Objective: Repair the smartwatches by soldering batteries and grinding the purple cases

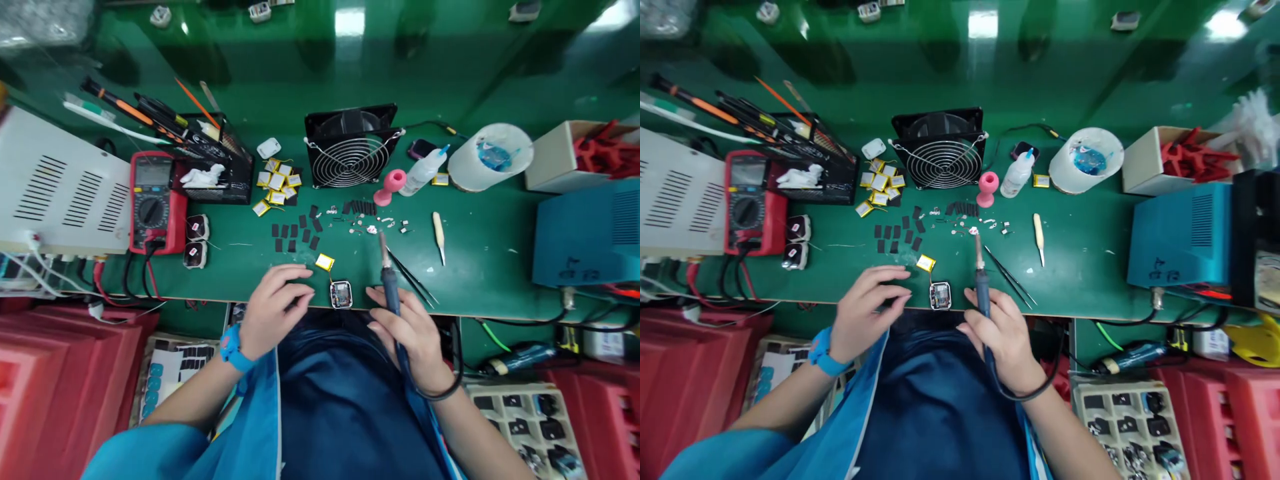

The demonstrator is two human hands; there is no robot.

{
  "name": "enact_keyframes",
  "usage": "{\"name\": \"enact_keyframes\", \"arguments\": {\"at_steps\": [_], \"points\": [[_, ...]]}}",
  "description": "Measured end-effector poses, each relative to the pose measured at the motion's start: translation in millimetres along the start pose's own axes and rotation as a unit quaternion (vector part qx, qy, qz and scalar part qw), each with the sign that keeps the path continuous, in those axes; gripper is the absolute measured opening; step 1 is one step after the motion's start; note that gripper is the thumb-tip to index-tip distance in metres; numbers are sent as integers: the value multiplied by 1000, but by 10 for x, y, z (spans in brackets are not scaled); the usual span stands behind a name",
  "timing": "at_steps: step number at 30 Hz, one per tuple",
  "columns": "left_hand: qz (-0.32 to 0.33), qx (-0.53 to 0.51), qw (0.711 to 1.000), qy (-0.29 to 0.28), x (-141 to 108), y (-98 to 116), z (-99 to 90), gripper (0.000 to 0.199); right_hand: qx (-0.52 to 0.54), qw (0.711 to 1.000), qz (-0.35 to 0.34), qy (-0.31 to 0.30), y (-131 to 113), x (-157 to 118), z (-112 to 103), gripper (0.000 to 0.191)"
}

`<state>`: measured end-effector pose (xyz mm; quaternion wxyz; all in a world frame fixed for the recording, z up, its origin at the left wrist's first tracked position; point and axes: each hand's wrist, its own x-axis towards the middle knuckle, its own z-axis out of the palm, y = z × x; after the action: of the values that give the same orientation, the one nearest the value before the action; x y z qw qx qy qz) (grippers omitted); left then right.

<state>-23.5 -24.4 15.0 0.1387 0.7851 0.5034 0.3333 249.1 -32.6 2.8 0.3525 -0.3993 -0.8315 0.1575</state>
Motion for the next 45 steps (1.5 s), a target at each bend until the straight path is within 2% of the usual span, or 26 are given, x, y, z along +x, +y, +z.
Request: {"name": "enact_keyframes", "arguments": {"at_steps": [3,6,7,9,11,13,15,17,19,21,24,27,31,34,36,38,43,45], "points": [[4,85,996,37,27,-211,-270,25,-73,995,31,56,229,79,-261,8],[-6,183,982,43,60,-501,-429,37,-149,976,83,137,574,268,-484,17],[-11,205,978,40,68,-599,-446,38,-160,971,104,144,690,345,-544,21],[-19,244,969,35,72,-764,-441,31,-158,970,140,118,866,475,-640,30],[-34,275,960,33,60,-846,-414,19,-159,969,160,97,905,526,-697,32],[-52,280,958,41,38,-795,-385,13,-174,967,151,105,776,476,-696,26],[-56,232,970,41,17,-590,-344,12,-162,974,111,109,515,356,-626,15],[-50,126,991,13,-2,-266,-273,10,-88,992,65,67,205,220,-499,15],[-59,-16,997,-54,-27,94,-170,8,0,999,32,-5,-66,111,-343,22],[-77,-148,980,-111,-69,394,-57,7,52,998,1,-48,-244,45,-198,24],[-114,-258,953,-115,-146,627,64,7,89,994,-24,-51,-339,10,-61,24],[-134,-277,945,-109,-181,654,104,7,116,991,-16,-63,-329,8,-25,18],[-108,-241,958,-112,-157,570,70,9,126,988,9,-84,-298,1,-23,18],[-106,-187,974,-77,-132,447,13,11,92,994,23,-51,-264,-15,-9,16],[-134,-132,981,-45,-112,348,-6,12,48,998,35,-22,-237,-19,16,15],[-153,-82,985,-23,-82,265,13,11,17,999,46,-19,-223,-17,55,14],[-116,-73,989,-46,5,219,174,13,26,998,41,-47,-243,-24,93,12],[-106,-93,989,-48,16,230,209,14,38,997,43,-61,-232,-54,7,24]]}}
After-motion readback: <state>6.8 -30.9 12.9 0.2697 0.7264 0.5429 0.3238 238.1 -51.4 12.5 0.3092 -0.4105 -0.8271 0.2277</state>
